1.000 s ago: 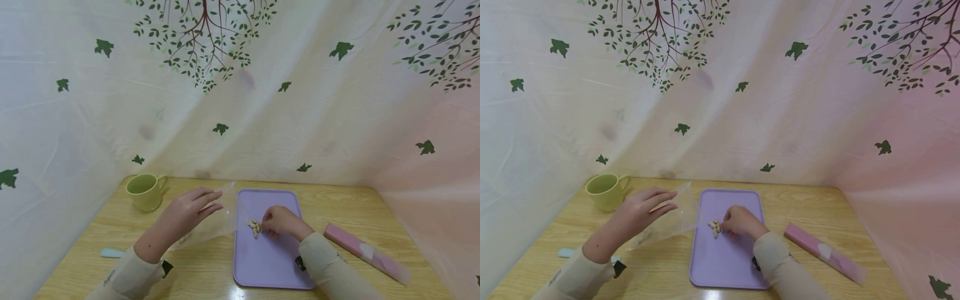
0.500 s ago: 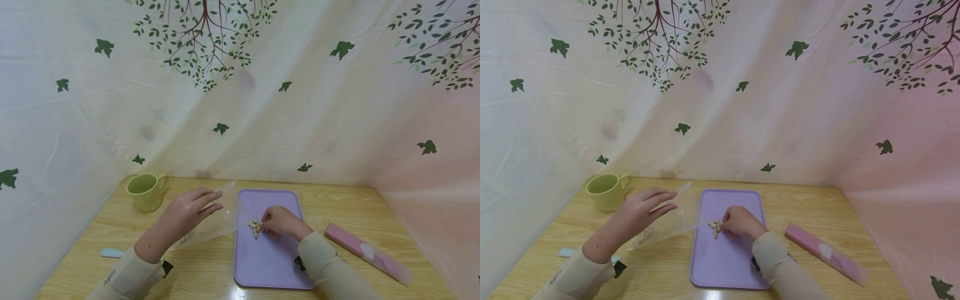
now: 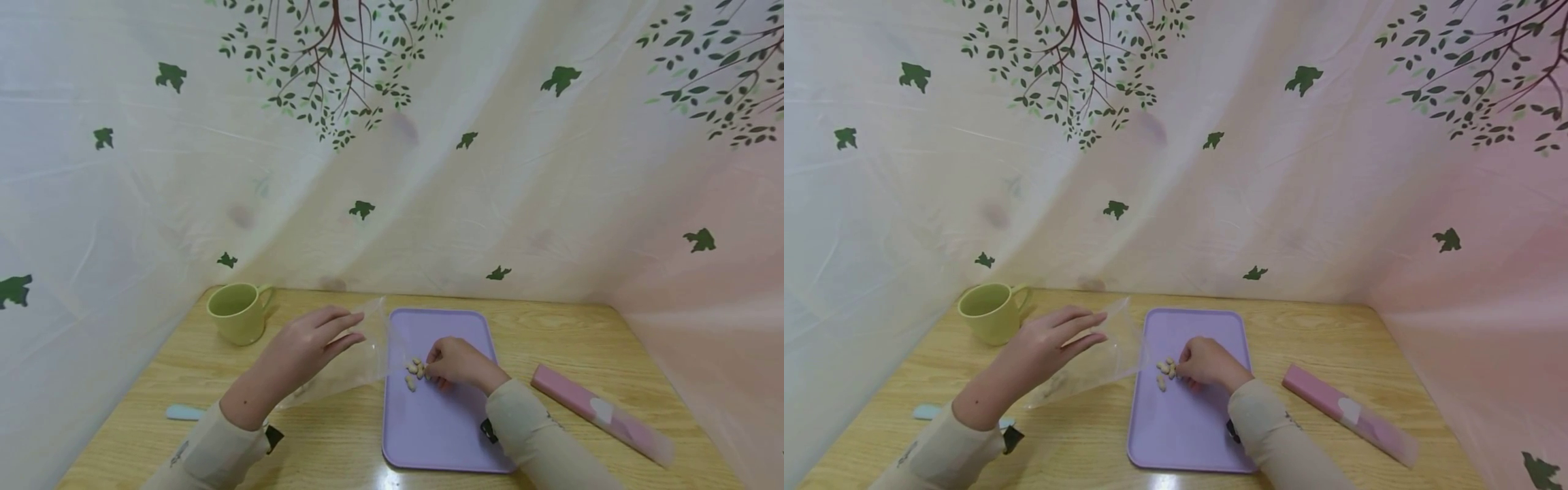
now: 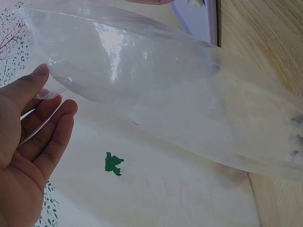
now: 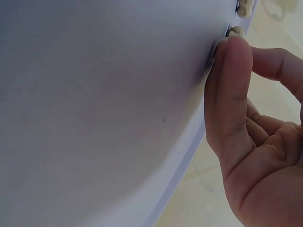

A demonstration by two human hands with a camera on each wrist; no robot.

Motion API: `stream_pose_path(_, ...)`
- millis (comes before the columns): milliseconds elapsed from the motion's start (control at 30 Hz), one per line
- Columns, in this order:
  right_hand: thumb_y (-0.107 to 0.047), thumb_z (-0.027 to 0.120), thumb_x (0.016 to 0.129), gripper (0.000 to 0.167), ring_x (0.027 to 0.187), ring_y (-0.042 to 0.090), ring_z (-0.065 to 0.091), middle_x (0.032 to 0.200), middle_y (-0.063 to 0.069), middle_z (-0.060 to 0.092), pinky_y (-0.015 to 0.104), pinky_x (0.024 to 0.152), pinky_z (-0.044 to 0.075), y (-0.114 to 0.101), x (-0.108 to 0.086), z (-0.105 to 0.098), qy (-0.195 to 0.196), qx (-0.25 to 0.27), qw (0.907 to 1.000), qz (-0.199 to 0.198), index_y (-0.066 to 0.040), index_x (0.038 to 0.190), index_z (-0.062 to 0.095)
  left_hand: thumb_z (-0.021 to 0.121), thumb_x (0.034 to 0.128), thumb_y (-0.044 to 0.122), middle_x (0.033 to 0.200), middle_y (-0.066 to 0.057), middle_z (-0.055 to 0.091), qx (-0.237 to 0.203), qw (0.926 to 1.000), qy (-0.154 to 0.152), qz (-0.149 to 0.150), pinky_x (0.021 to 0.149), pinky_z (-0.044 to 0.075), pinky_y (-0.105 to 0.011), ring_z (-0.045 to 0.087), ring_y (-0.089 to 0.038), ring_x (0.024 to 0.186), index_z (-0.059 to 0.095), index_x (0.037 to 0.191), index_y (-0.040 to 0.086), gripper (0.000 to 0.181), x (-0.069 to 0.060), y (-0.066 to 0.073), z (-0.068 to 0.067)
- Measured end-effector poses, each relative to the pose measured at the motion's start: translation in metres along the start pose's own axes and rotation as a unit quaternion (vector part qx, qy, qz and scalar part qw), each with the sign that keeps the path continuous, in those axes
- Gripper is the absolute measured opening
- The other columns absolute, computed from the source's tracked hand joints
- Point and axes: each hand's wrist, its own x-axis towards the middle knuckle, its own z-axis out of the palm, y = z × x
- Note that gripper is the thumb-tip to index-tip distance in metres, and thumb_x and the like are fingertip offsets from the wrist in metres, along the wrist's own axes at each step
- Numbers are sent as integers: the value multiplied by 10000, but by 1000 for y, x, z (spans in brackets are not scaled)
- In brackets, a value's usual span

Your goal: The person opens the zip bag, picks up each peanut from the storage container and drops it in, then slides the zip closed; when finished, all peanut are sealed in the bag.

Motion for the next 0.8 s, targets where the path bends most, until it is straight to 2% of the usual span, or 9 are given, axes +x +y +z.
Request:
stream_pose_path(67, -56, 726, 918, 60, 594, 171, 683, 729, 84, 711, 311, 568, 614, 0, 0, -1, 6, -5, 10000, -49, -48, 864, 701, 836, 938, 244, 1038, -63, 799, 1, 10000, 11, 12, 742, 672, -278, 783, -164, 850, 799, 1212, 47, 340, 0, 0, 0)
stream_pose_path(167, -67, 711, 922, 48, 608, 173, 689, 744, 76, 721, 307, 581, 611, 1, -2, -2, 45, -32, 10000, -80, -53, 876, 707, 817, 957, 259, 1037, -63, 798, -7, 10000, 8, 11, 740, 671, -275, 783, -164, 848, 800, 1212, 48, 331, 0, 1, 0)
stream_pose_path(233, -83, 709, 932, 41, 624, 175, 690, 762, 68, 726, 306, 592, 603, -1, -4, -5, 104, -10, 9999, -57, -58, 899, 706, 834, 939, 238, 1035, -61, 798, -20, 10000, 12, 16, 735, 670, -272, 782, -160, 841, 800, 1211, 49, 334, 0, 1, 0)
stream_pose_path(333, -96, 700, 929, 46, 651, 176, 691, 792, 63, 734, 313, 615, 605, -5, -8, -10, 212, 128, 9997, -34, -53, 945, 702, 896, 852, 176, 1032, -61, 797, -34, 10000, -19, -9, 730, 667, -261, 783, -157, 839, 801, 1209, 49, 391, 1, 2, 0)
stream_pose_path(467, -112, 686, 944, 112, 669, 163, 697, 840, 84, 753, 339, 641, 643, -12, -14, -16, 324, 439, 9984, -147, -28, 1015, 706, 911, 826, 145, 1030, -60, 795, -24, 10000, -33, 2, 730, 666, -256, 784, -155, 842, 801, 1208, 50, 409, 1, 2, 1)
stream_pose_path(567, -134, 685, 987, 149, 675, 156, 706, 899, 144, 774, 389, 670, 679, -19, -18, -21, 411, 732, 9960, -319, -6, 1060, 712, 897, 849, 142, 1029, -60, 790, -33, 10000, -5, 39, 729, 665, -257, 782, -156, 843, 801, 1206, 49, 381, 1, 2, 2)
stream_pose_path(633, -141, 685, 1002, 166, 682, 154, 710, 937, 177, 781, 414, 688, 690, -24, -22, -24, 485, 957, 9933, -425, 3, 1081, 710, 856, 914, 170, 1030, -59, 786, -32, 10000, 22, 68, 728, 665, -258, 781, -155, 842, 800, 1207, 49, 322, 1, 2, 3)
stream_pose_path(733, -151, 698, 1007, 178, 698, 155, 714, 941, 165, 781, 432, 710, 696, -32, -29, -28, 599, 1200, 9894, -563, 2, 1098, 704, 814, 963, 190, 1028, -62, 782, -49, 10000, 32, 73, 729, 664, -252, 781, -157, 843, 799, 1205, 48, 281, 1, 2, 3)
stream_pose_path(800, -160, 706, 1005, 194, 714, 161, 719, 926, 131, 777, 414, 711, 696, -38, -33, -30, 665, 1317, 9869, -654, 1, 1114, 699, 816, 958, 169, 1029, -64, 781, -76, 9999, 46, 77, 731, 665, -251, 782, -159, 844, 798, 1207, 44, 279, 1, 2, 4)
